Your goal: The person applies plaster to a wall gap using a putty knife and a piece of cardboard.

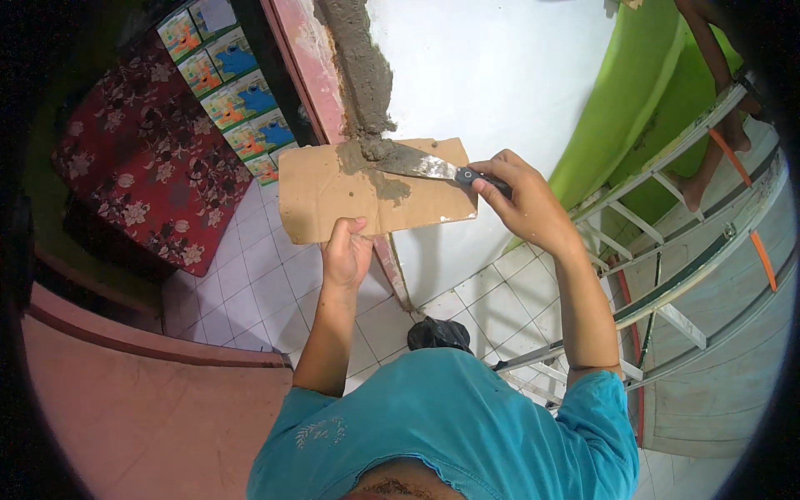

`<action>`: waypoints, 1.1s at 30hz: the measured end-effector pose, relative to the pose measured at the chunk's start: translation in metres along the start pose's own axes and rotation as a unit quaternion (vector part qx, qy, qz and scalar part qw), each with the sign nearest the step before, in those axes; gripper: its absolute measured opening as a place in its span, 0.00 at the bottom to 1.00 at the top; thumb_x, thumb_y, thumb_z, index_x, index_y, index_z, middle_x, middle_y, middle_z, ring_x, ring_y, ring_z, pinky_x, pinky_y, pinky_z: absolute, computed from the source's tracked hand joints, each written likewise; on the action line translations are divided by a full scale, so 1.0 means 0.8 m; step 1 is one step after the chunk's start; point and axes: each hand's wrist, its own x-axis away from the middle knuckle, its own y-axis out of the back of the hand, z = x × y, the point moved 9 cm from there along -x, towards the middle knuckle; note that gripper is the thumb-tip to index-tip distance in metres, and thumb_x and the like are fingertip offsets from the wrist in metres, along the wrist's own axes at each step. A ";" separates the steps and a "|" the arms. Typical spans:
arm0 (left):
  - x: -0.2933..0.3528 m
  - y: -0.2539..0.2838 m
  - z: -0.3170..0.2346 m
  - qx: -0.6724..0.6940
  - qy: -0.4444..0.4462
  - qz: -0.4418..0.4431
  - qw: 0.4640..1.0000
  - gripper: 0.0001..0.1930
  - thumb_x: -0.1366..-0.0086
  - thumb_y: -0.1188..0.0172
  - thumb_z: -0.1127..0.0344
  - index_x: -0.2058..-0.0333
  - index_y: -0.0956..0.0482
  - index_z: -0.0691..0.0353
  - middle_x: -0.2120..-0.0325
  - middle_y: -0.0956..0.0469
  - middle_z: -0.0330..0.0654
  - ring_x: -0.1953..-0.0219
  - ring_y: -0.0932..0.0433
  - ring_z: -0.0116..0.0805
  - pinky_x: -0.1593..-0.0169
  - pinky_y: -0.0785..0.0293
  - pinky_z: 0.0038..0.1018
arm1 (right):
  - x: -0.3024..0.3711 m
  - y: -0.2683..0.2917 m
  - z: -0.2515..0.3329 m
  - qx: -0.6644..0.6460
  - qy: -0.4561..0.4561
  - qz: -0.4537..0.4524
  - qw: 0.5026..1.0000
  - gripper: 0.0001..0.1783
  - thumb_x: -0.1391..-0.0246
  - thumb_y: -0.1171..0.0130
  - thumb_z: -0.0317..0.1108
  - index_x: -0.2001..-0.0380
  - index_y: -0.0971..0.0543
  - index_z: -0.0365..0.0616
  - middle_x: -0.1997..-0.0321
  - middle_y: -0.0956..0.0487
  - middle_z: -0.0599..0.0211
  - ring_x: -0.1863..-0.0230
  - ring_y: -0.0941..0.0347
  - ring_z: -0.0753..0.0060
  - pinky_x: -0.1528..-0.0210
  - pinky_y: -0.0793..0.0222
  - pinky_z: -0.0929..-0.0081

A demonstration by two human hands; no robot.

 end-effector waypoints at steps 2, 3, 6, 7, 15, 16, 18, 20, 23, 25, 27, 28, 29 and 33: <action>0.002 -0.002 -0.003 -0.002 -0.007 -0.004 1.000 0.27 0.39 0.52 0.77 0.38 0.36 0.67 0.42 0.29 0.46 0.38 0.29 0.45 0.35 0.31 0.49 | 0.001 -0.001 -0.002 0.015 -0.005 -0.005 1.000 0.14 0.36 0.41 0.35 0.51 0.18 0.40 0.65 0.26 0.60 0.66 0.30 0.65 0.61 0.32 0.69; 0.003 -0.005 -0.006 -0.002 -0.007 -0.005 1.000 0.27 0.39 0.52 0.77 0.38 0.36 0.67 0.42 0.29 0.46 0.38 0.29 0.45 0.35 0.31 0.49 | 0.002 -0.002 -0.001 0.015 -0.004 -0.004 1.000 0.14 0.36 0.41 0.35 0.51 0.18 0.40 0.65 0.26 0.60 0.66 0.30 0.65 0.61 0.32 0.69; 0.005 -0.007 -0.010 0.005 -0.007 -0.013 1.000 0.27 0.39 0.52 0.77 0.39 0.36 0.67 0.43 0.29 0.46 0.38 0.29 0.45 0.35 0.31 0.49 | 0.005 -0.001 0.003 -0.015 -0.004 -0.017 1.000 0.14 0.36 0.41 0.35 0.51 0.18 0.39 0.65 0.26 0.60 0.65 0.30 0.65 0.61 0.32 0.69; 0.004 -0.006 -0.009 0.001 -0.004 -0.011 1.000 0.27 0.39 0.52 0.77 0.39 0.36 0.67 0.43 0.29 0.46 0.38 0.29 0.45 0.35 0.31 0.49 | 0.008 0.000 0.003 -0.003 -0.005 -0.016 1.000 0.15 0.36 0.41 0.35 0.51 0.19 0.39 0.64 0.26 0.60 0.65 0.29 0.65 0.60 0.32 0.68; 0.003 -0.006 -0.008 -0.011 0.003 -0.011 1.000 0.27 0.39 0.52 0.76 0.39 0.36 0.67 0.43 0.29 0.46 0.39 0.28 0.44 0.36 0.30 0.48 | 0.006 -0.010 -0.001 -0.020 -0.001 -0.014 1.000 0.15 0.35 0.41 0.35 0.50 0.19 0.38 0.64 0.26 0.60 0.64 0.28 0.65 0.59 0.31 0.70; 0.003 -0.009 -0.010 -0.004 0.010 -0.006 1.000 0.27 0.40 0.51 0.78 0.40 0.36 0.66 0.44 0.30 0.44 0.40 0.29 0.40 0.37 0.31 0.43 | 0.007 -0.011 -0.003 -0.030 -0.004 -0.013 0.999 0.15 0.35 0.42 0.35 0.50 0.19 0.38 0.64 0.26 0.61 0.64 0.30 0.67 0.60 0.33 0.72; 0.005 -0.013 -0.013 0.004 0.017 -0.006 1.000 0.27 0.40 0.51 0.80 0.40 0.36 0.65 0.46 0.30 0.43 0.42 0.29 0.36 0.37 0.31 0.38 | 0.009 -0.014 -0.005 -0.039 -0.008 -0.006 0.999 0.15 0.35 0.42 0.35 0.50 0.19 0.39 0.65 0.27 0.63 0.64 0.32 0.69 0.60 0.36 0.74; 0.007 -0.016 -0.014 0.002 0.031 -0.009 0.999 0.25 0.39 0.50 0.79 0.42 0.34 0.65 0.48 0.29 0.42 0.44 0.28 0.34 0.38 0.31 0.38 | 0.013 -0.013 -0.001 -0.020 0.008 -0.016 1.000 0.15 0.35 0.42 0.34 0.49 0.20 0.38 0.64 0.27 0.62 0.63 0.31 0.69 0.60 0.35 0.74; 0.012 -0.015 -0.013 0.002 0.026 -0.017 1.000 0.22 0.39 0.50 0.78 0.44 0.33 0.65 0.49 0.29 0.41 0.46 0.27 0.33 0.38 0.30 0.38 | 0.018 -0.013 0.006 -0.026 0.012 -0.032 0.999 0.15 0.35 0.41 0.35 0.50 0.19 0.38 0.63 0.26 0.60 0.64 0.28 0.66 0.60 0.31 0.71; 0.012 -0.016 -0.014 0.008 0.021 -0.017 1.000 0.21 0.38 0.49 0.78 0.45 0.32 0.64 0.50 0.28 0.40 0.47 0.27 0.32 0.39 0.30 0.37 | 0.019 -0.015 0.006 -0.023 0.006 -0.029 0.999 0.15 0.35 0.41 0.35 0.50 0.19 0.38 0.63 0.26 0.60 0.64 0.28 0.66 0.60 0.31 0.71; 0.013 -0.021 -0.017 0.013 0.015 -0.013 1.000 0.21 0.38 0.49 0.78 0.45 0.32 0.64 0.52 0.28 0.40 0.48 0.27 0.32 0.40 0.29 0.36 | 0.023 -0.014 0.007 -0.020 0.001 -0.030 0.999 0.15 0.35 0.41 0.35 0.50 0.19 0.38 0.63 0.26 0.60 0.64 0.28 0.66 0.61 0.31 0.71; 0.014 -0.022 -0.019 0.004 0.015 -0.017 1.000 0.20 0.38 0.49 0.78 0.47 0.31 0.64 0.53 0.27 0.39 0.49 0.26 0.31 0.42 0.29 0.35 | 0.025 -0.013 0.008 -0.021 0.003 -0.035 0.999 0.15 0.35 0.41 0.35 0.50 0.19 0.38 0.63 0.26 0.60 0.64 0.28 0.66 0.61 0.31 0.71; 0.015 -0.022 -0.019 -0.006 0.016 -0.022 1.000 0.19 0.38 0.49 0.78 0.48 0.30 0.64 0.54 0.27 0.38 0.51 0.26 0.30 0.44 0.28 0.34 | 0.027 -0.014 0.008 -0.023 0.004 -0.040 0.999 0.15 0.35 0.41 0.35 0.50 0.19 0.38 0.63 0.26 0.60 0.64 0.29 0.66 0.61 0.31 0.71; 0.016 -0.022 -0.018 -0.011 0.008 -0.031 0.999 0.16 0.38 0.48 0.78 0.50 0.29 0.64 0.56 0.27 0.38 0.54 0.26 0.29 0.49 0.28 0.31 | 0.034 -0.019 0.007 -0.024 -0.003 -0.043 0.999 0.14 0.35 0.41 0.33 0.50 0.19 0.38 0.64 0.26 0.61 0.65 0.29 0.67 0.62 0.31 0.72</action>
